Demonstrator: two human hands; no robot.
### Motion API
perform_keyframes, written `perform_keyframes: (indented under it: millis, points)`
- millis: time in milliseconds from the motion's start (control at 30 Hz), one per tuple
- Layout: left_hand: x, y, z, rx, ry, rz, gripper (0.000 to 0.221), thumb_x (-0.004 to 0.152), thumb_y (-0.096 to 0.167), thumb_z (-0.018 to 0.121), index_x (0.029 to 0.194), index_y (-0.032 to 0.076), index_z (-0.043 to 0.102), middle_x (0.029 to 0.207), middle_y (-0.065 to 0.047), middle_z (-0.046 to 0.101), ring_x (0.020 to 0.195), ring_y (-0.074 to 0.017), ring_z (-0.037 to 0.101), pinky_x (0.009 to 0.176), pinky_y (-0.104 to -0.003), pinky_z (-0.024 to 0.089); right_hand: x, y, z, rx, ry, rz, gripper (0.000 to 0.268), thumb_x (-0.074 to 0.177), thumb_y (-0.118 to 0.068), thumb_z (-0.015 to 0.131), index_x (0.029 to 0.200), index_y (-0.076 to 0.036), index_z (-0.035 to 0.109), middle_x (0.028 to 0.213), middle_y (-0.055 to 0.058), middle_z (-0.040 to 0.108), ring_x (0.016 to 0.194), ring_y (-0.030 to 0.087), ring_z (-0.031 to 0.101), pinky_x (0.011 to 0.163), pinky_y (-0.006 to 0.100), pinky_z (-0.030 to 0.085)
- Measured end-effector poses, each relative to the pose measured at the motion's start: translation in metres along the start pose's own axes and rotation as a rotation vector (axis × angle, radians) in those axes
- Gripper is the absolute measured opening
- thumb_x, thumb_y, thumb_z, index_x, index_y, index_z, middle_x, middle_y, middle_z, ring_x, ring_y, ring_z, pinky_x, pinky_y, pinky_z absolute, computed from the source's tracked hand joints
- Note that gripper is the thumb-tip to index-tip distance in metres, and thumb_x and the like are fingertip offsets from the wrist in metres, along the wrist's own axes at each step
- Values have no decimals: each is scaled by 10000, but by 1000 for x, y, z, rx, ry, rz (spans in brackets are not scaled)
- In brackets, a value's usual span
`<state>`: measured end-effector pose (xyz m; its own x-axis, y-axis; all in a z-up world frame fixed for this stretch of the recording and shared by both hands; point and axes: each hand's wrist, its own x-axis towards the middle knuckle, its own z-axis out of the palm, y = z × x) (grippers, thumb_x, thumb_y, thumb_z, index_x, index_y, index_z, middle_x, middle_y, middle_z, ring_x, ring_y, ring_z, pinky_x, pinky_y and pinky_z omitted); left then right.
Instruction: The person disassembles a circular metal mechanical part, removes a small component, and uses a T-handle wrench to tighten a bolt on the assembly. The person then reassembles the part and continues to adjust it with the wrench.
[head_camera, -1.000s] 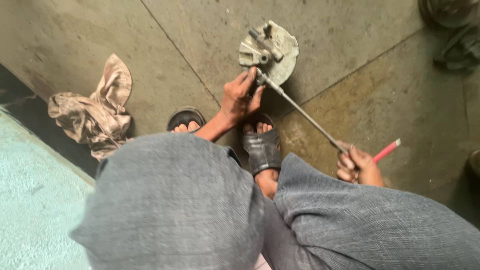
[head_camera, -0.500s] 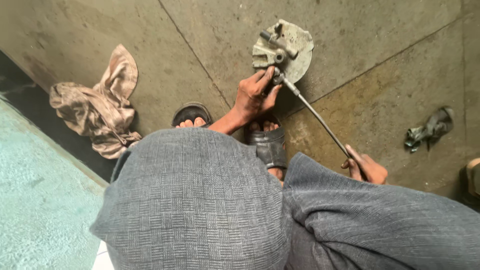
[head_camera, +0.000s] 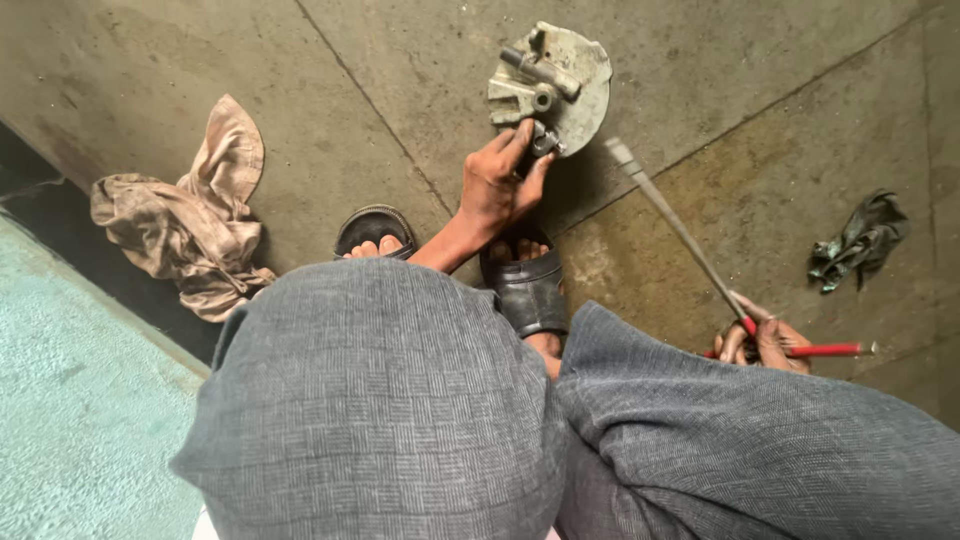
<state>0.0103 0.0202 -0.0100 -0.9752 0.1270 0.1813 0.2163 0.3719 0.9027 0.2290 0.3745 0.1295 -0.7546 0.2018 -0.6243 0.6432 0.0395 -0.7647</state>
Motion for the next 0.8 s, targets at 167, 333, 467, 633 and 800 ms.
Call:
perform_keyframes:
  millis: [167, 333, 467, 633, 800]
  points:
    - [7, 3, -1, 4, 5, -33, 452, 874, 126, 825, 1279, 28, 649, 965, -138, 711, 809, -311, 743, 682, -368, 585, 28, 38, 22, 491, 45, -137, 457, 1191, -265, 390, 1419, 92, 561, 688, 51, 567, 550, 120, 489, 571, 308, 458]
    - [5, 5, -4, -8, -37, -46, 460, 880, 126, 825, 1284, 18, 634, 922, -135, 690, 763, -301, 717, 655, -370, 571, 100, 34, 59, 509, 381, 41, 273, 1134, -146, 547, 1325, 45, 588, 926, -2, 682, 794, 128, 612, 682, 320, 510]
    - [8, 6, -3, 16, -47, -68, 472, 876, 135, 836, 1284, 11, 633, 910, -132, 686, 747, -292, 707, 647, -369, 564, 109, -11, 143, -479, 811, -793, 261, 1069, -86, 701, 1261, 12, 554, 1113, 133, 658, 975, 229, 680, 860, 368, 577]
    - [6, -3, -5, 3, -66, -11, 513, 869, 148, 842, 1314, 20, 619, 977, -135, 690, 809, -290, 723, 698, -365, 585, 153, -69, 222, -465, 298, -899, 235, 977, 33, 759, 1210, 42, 724, 1106, 184, 746, 980, 263, 751, 832, 337, 617]
    - [9, -8, -5, -15, -94, -25, 522, 855, 143, 846, 1312, 6, 634, 972, -138, 695, 806, -297, 727, 686, -368, 583, 173, -83, 235, -395, 241, -873, 165, 934, 19, 805, 1090, -5, 758, 996, 145, 770, 888, 231, 758, 788, 327, 604]
